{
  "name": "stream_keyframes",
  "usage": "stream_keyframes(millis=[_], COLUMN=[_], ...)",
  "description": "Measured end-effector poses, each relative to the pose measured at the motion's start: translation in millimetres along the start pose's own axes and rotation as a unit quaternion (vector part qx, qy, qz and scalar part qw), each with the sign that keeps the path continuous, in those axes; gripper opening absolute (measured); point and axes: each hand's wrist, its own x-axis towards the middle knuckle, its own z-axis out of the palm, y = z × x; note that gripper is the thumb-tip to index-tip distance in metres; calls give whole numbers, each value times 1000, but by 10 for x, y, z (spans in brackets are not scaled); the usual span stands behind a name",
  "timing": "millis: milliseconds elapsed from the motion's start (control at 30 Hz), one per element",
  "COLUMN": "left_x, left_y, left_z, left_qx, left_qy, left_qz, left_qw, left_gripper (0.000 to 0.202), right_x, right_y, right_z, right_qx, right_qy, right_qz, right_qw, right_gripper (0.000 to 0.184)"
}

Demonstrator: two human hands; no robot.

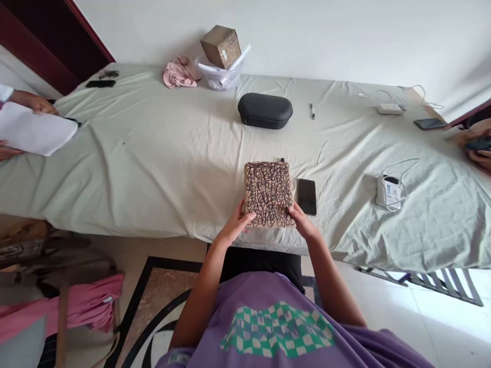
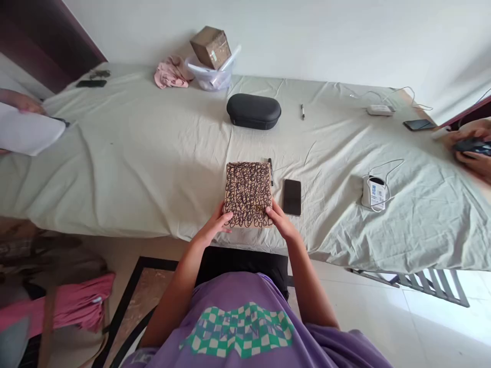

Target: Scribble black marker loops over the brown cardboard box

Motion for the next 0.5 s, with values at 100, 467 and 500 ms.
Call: stream_keyframes(millis=[100, 467, 500], left_x=[-110, -117, -110], left_y=[145, 204, 198], left_z=[35, 48, 54], left_qx=[17, 76, 82], left_qy=[2, 38, 43], left_qz=[-34, -65, -61], left_qw=[999, 994, 994], left_gripper=[98, 94, 95], right_x=[1, 2, 6], right_y=[108, 153, 178], right_z=[1, 106, 130], right_qx=[47, 96, 101], right_qy=[-29, -2, 9], right_qz=[24, 58, 50], right_qw=[998, 994, 994], right_gripper=[78, 79, 80])
